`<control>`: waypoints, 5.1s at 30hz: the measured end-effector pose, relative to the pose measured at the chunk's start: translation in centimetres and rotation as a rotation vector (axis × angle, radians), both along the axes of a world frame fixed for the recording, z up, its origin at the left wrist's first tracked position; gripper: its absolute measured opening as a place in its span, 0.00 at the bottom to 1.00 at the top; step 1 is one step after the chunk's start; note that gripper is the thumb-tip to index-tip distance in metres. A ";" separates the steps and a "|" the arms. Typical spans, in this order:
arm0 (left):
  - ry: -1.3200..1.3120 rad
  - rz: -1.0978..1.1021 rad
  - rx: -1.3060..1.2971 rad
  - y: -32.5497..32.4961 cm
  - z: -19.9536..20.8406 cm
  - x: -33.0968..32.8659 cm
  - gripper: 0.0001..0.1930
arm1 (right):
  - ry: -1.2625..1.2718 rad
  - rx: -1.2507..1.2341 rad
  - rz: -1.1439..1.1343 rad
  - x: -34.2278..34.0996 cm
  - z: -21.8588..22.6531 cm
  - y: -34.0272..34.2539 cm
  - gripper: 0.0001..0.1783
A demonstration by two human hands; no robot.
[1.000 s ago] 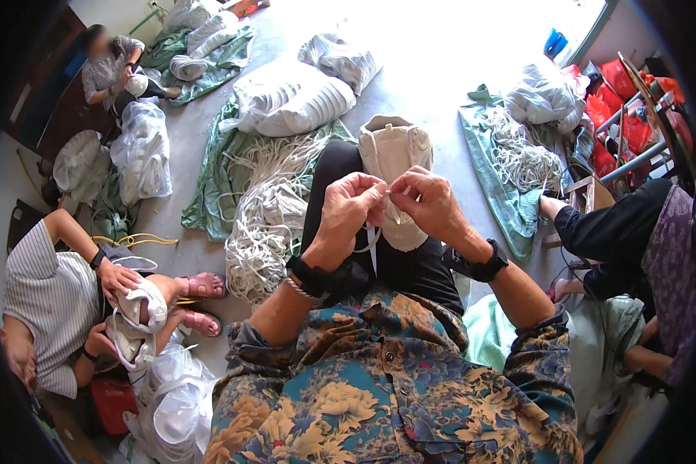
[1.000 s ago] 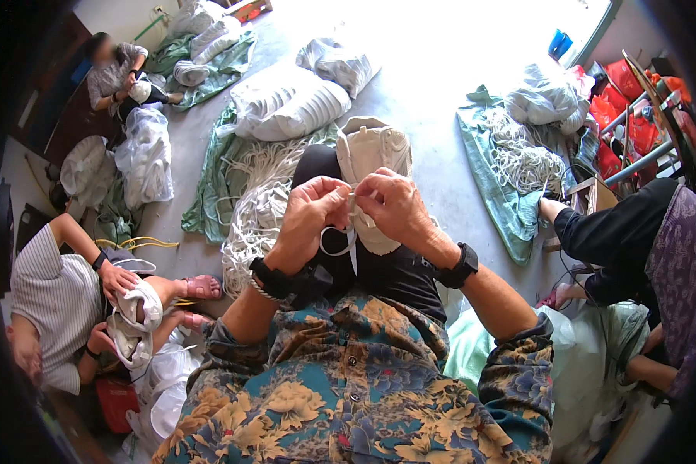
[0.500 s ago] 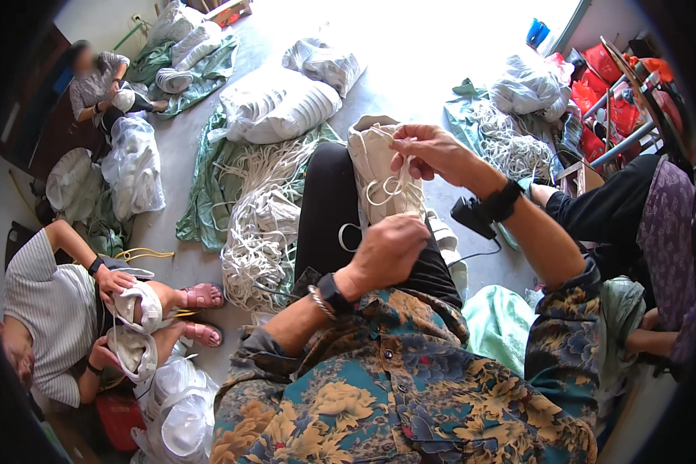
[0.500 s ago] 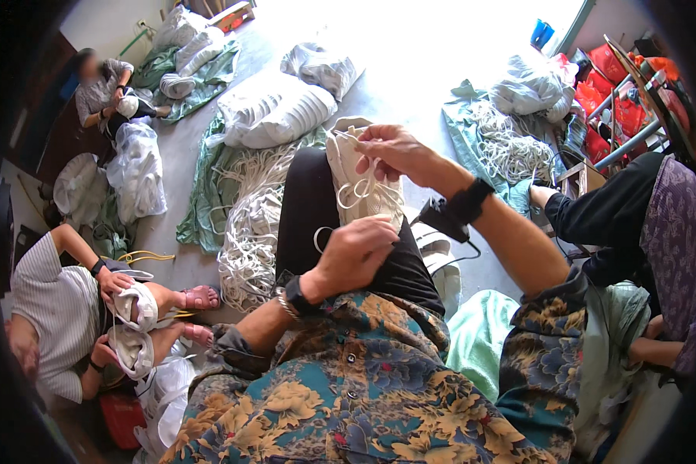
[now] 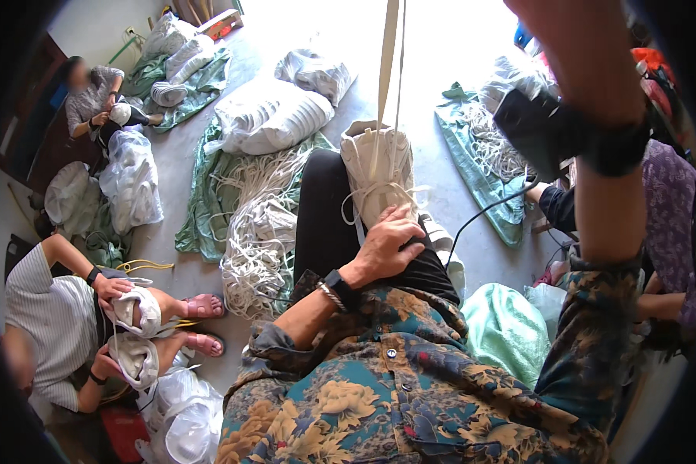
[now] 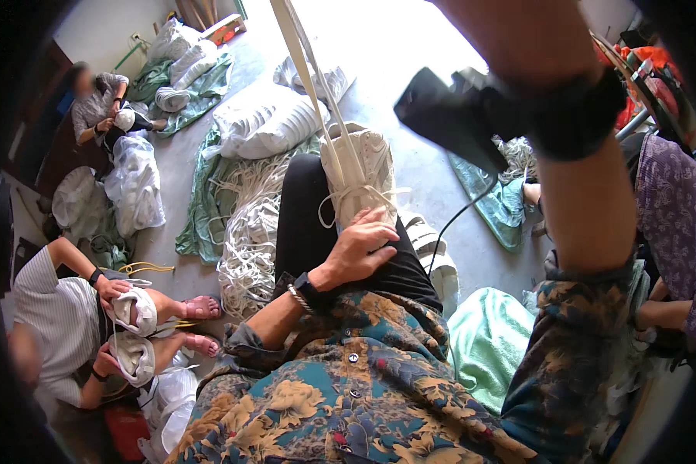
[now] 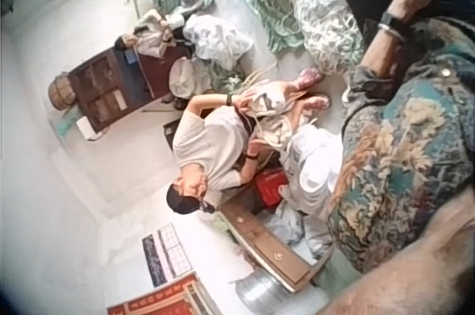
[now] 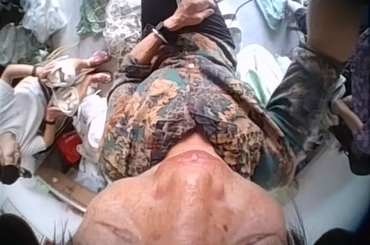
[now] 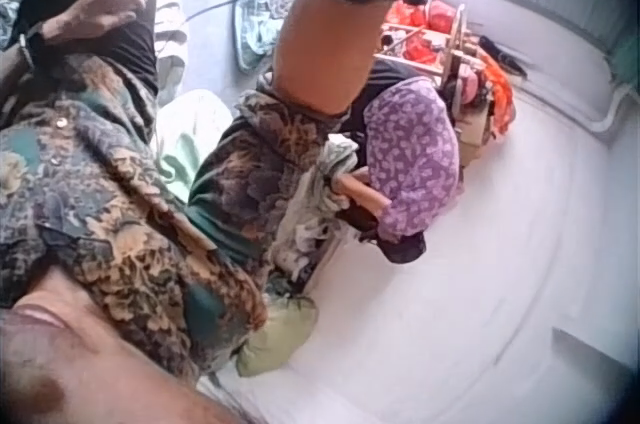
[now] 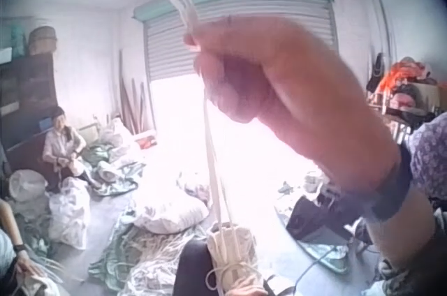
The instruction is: The person laces a shoe by hand, threading a lace through the eyelets, pulling it tight, and tying a knot. They then unlace the shoe and repeat the process of threading the lace through the eyelets and pulling it tight.
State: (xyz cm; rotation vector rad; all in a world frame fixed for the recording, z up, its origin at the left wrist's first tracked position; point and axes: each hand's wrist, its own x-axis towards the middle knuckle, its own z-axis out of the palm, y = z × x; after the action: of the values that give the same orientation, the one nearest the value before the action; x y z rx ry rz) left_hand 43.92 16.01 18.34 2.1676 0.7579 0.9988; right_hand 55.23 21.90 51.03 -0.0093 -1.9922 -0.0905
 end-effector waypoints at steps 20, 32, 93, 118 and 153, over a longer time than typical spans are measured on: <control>-0.963 0.176 -0.870 5.1 12.8 -5.6 0.11 | -0.252 -1.467 0.130 2.4 -25.6 3.7 0.15; 0.147 0.655 -0.201 3.5 -0.3 -4.4 0.09 | -0.085 -1.870 0.042 3.0 -28.1 5.9 0.12; -0.099 0.437 -0.064 1.3 1.7 -7.5 0.10 | -0.103 -1.913 0.096 0.4 -26.9 7.0 0.12; -0.105 0.148 -0.040 2.7 1.1 -1.6 0.06 | 0.242 -1.598 -0.166 1.2 -19.2 11.2 0.15; 0.074 0.096 0.302 1.7 0.4 -1.2 0.11 | 0.008 -1.659 0.216 2.6 -19.8 5.9 0.16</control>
State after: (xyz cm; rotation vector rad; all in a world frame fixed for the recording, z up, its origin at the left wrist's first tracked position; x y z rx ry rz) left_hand 42.71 17.75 18.72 2.4563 0.7945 1.1498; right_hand 57.82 27.83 31.24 -0.8265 -1.5130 1.6544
